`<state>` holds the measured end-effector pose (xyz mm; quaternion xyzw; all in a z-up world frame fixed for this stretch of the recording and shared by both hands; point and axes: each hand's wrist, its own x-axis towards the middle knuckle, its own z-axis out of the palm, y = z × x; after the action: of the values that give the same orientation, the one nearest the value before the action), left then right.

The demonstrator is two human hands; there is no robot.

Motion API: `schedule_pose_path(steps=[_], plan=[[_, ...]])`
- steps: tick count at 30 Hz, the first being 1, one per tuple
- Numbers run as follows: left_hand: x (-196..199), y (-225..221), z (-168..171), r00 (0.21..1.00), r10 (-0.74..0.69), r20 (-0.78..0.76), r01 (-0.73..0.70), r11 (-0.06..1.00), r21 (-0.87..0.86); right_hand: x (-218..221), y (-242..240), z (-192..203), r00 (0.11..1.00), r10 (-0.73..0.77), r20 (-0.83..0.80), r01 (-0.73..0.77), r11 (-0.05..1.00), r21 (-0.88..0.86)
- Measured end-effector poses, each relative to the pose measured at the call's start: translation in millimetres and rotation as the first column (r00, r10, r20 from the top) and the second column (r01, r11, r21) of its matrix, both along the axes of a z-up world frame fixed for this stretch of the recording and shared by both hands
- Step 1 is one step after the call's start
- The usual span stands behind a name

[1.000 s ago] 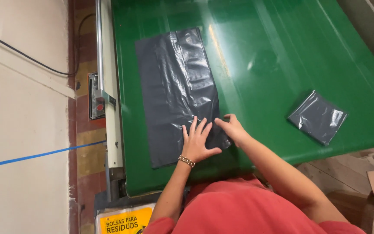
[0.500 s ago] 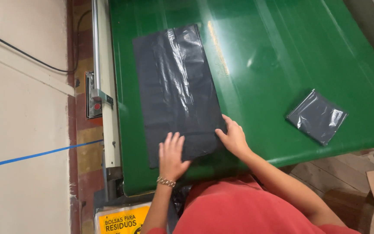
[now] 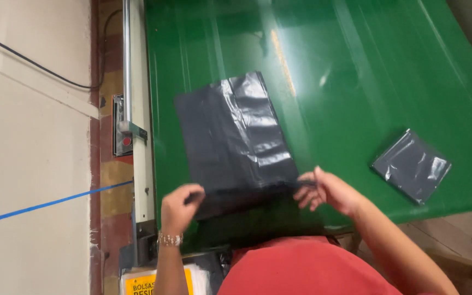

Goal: Folding flat plastic bags from a conveyor belt and packing them into a plastic crate.

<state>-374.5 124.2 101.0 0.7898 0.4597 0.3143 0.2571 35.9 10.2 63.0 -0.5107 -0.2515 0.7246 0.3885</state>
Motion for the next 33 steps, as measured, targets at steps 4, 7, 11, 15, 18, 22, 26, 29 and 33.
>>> schedule_pose_path(steps=[4, 7, 11, 15, 18, 22, 26, 29, 33], plan=[[18, 109, -29, 0.991, 0.123, 0.052, -0.120, 0.990, -0.069, 25, 110, -18, 0.995, 0.086, -0.056, -0.084, 0.996, 0.043], [35, 197, -51, 0.981, 0.188, -0.042, -0.189, 0.982, -0.026, 23, 205, -12, 0.998, 0.042, 0.055, -0.041, 0.999, -0.014], [60, 270, -50, 0.930, 0.226, -0.291, -0.271, 0.954, -0.126, 35, 310, -59, 0.963, 0.082, 0.257, -0.073, 0.996, -0.046], [67, 314, -74, 0.866, 0.159, -0.474, -0.263, 0.951, -0.161, 35, 353, -70, 0.651, 0.051, 0.757, -0.037, 0.999, -0.035], [70, 317, -79, 0.866, 0.123, -0.484, -0.226, 0.961, -0.161, 28, 377, -64, 0.171, -0.058, 0.984, -0.236, 0.967, 0.098], [78, 299, -62, 0.831, 0.250, -0.497, -0.283, 0.959, 0.009, 15, 409, -75, -0.066, -0.158, 0.985, -0.523, 0.847, 0.101], [107, 252, -45, 0.661, 0.478, -0.579, -0.201, 0.856, 0.477, 0, 422, -61, 0.084, 0.134, 0.987, -0.443, 0.893, -0.084], [121, 221, -62, 0.953, 0.157, -0.258, -0.105, 0.973, 0.207, -5, 428, -83, -0.022, 0.126, 0.992, -0.478, 0.870, -0.121], [115, 212, -87, 0.876, 0.283, 0.391, 0.092, 0.696, -0.712, -30, 382, -46, -0.008, -0.093, 0.996, -0.487, 0.870, 0.078]])
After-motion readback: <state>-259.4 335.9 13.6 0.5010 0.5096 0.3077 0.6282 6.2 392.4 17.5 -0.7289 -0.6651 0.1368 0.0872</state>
